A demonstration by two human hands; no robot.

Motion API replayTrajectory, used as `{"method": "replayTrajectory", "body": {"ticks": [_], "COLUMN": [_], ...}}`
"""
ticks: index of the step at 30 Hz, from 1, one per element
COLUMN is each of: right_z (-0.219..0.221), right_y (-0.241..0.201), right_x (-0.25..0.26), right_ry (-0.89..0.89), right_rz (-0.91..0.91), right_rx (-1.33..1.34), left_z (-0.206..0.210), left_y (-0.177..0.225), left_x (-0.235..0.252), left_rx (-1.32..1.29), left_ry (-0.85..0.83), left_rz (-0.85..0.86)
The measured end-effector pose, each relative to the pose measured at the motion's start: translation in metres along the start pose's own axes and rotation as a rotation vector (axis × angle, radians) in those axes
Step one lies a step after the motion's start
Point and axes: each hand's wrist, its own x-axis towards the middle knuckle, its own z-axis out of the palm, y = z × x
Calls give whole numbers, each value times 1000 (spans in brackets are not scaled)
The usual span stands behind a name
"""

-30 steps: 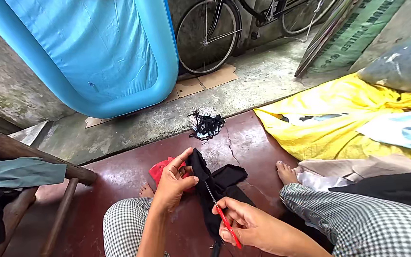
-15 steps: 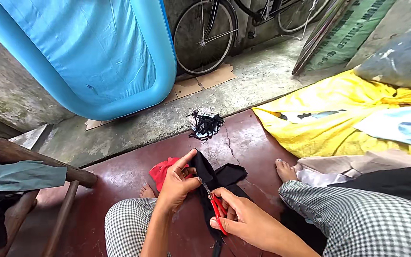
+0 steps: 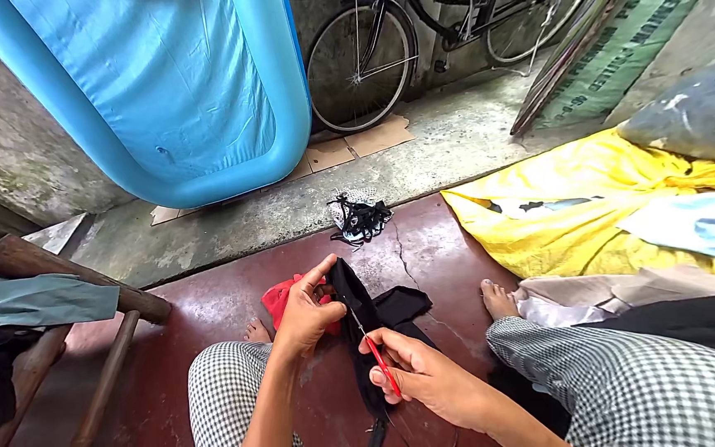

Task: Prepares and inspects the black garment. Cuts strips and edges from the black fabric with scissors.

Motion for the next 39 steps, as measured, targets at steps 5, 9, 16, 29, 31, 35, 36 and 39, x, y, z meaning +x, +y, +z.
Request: {"method": "replayTrajectory", "body": {"ticks": [5,9,16,29,31,35,36,39], "right_z": [-2,-1,-5,-4,-3,-1,-1,1], "right_y": [2,2,2,-1,2,1,1,2], "right_x": [3,4,5,5,7,8,9,10], "right_ry": [-61,-25,-104,-83,-111,-96,-90,-71], "right_rz": [17,-4,4,-11,-13,-42,-48,-59], "right_rx": [0,0,33,72,86,103,101,72], "left_z": [0,-1,-3,-6,-7,-6,-5,-5], "left_y": [-1,-3,-2,1,1,-1,-2,-6], "left_x": [0,2,1,2,2,3,3,5], "left_rx": [54,85,25,4,11,23,20,14], "left_ry": [-53,-44,-72,-131,-147,-188,-193,-188], "left_rz": [-22,-20,-31,-39,-42,-35,-33,-36]}}
